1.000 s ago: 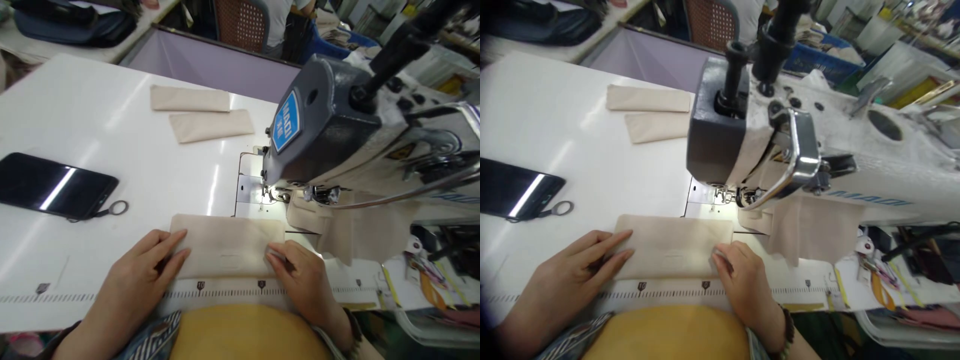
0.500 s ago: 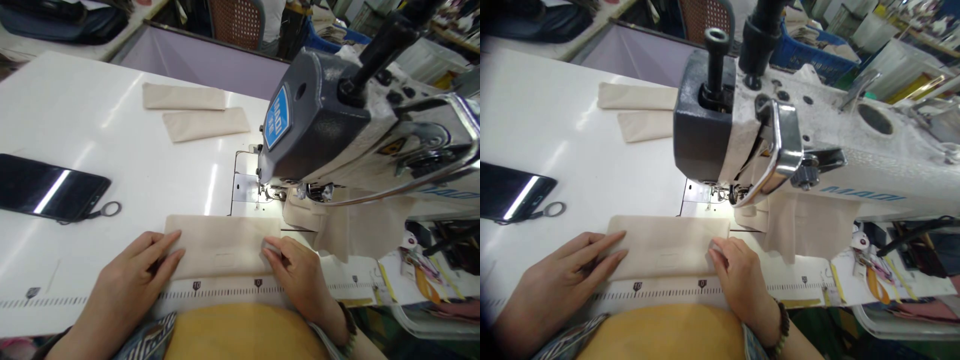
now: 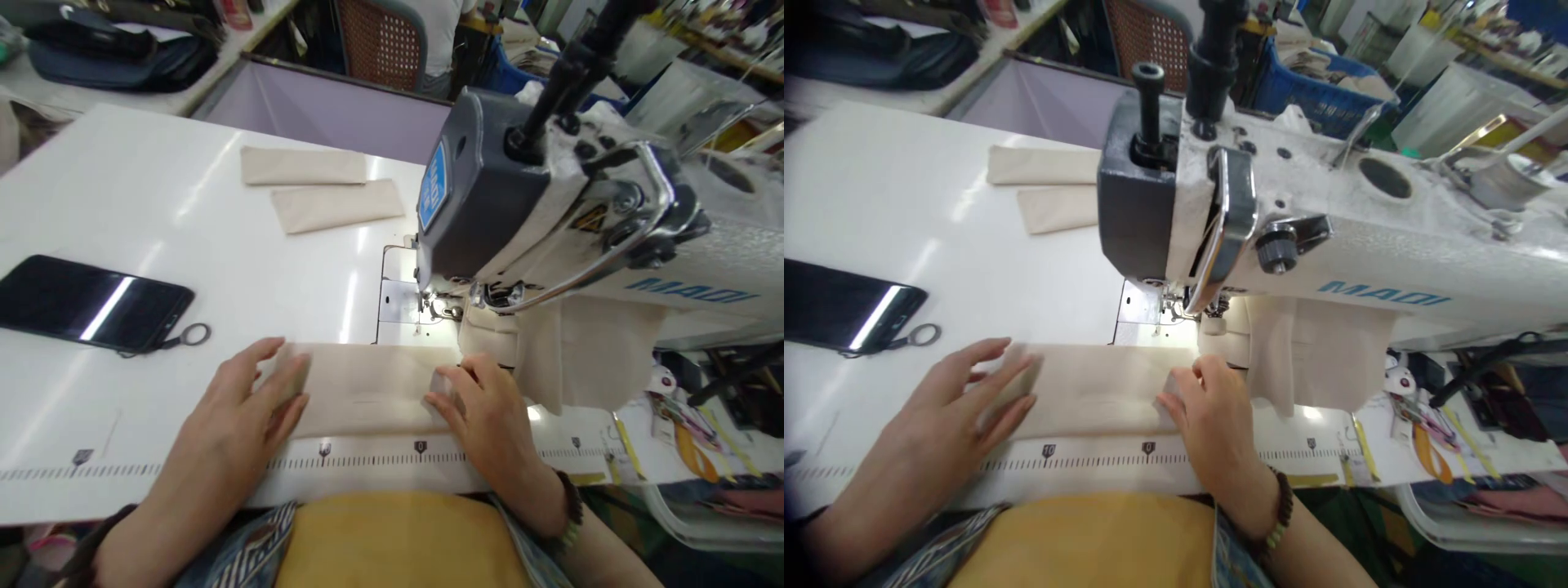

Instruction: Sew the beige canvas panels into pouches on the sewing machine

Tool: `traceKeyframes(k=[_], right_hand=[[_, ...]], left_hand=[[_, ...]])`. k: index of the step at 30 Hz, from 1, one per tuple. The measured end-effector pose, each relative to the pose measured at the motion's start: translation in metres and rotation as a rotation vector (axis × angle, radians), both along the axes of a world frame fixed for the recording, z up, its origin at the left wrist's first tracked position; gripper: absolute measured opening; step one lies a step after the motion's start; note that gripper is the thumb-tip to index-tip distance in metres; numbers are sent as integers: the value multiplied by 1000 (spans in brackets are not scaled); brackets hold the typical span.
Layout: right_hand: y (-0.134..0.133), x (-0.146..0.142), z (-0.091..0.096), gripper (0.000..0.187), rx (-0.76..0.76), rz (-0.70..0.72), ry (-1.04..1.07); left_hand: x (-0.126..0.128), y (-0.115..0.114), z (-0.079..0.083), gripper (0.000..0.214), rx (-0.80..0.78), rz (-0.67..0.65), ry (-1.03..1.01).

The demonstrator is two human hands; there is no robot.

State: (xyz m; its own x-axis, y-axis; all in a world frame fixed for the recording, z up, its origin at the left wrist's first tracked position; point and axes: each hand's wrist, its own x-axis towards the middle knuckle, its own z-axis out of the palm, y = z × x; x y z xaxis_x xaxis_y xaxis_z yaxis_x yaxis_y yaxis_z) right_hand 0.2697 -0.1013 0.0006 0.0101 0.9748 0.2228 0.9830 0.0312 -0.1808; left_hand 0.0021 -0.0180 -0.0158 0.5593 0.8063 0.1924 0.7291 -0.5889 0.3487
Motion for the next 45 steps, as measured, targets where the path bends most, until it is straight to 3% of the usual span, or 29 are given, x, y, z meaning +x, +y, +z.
traceKeyframes(k=[4, 7, 9, 15, 22, 25, 27, 29, 31, 35, 39, 42, 45], right_hand=[[8, 1, -1, 32, 45, 389, -30], [14, -4, -1, 35, -44, 576, -3], [16, -9, -2, 30, -84, 559, -3], [14, -18, -12, 38, -23, 477, -10], [13, -18, -13, 39, -50, 456, -2], [14, -20, -11, 40, -52, 451, -16], [13, -22, -9, 40, -53, 452, -38], [13, -22, -5, 39, -57, 453, -58], [15, -18, 1, 35, -69, 463, -71], [30, 4, 9, 27, -113, 605, -100], [50, 30, 4, 30, -77, 693, -168], [56, 41, -5, 31, -16, 664, -184], [56, 43, -13, 30, 29, 609, -154]], left_hand=[[9, 2, 2, 45, 69, -337, 123], [22, 0, 7, 45, 78, -374, 191], [32, -3, 9, 37, 95, -309, 210], [46, -14, 2, 64, 66, -179, 334], [13, -4, -10, 77, 168, -51, 335], [5, -8, -4, 67, 260, -15, 312], [9, -15, 3, 45, 293, -131, 274], [21, -20, 9, 39, 262, -331, 246], [37, -16, 13, 34, 207, -438, 237], [73, 23, 17, 47, 165, -415, 288], [105, 60, 21, 43, 209, -440, 372], [119, 66, 23, 24, 197, -551, 355], [125, 63, 20, 19, 138, -626, 300]])
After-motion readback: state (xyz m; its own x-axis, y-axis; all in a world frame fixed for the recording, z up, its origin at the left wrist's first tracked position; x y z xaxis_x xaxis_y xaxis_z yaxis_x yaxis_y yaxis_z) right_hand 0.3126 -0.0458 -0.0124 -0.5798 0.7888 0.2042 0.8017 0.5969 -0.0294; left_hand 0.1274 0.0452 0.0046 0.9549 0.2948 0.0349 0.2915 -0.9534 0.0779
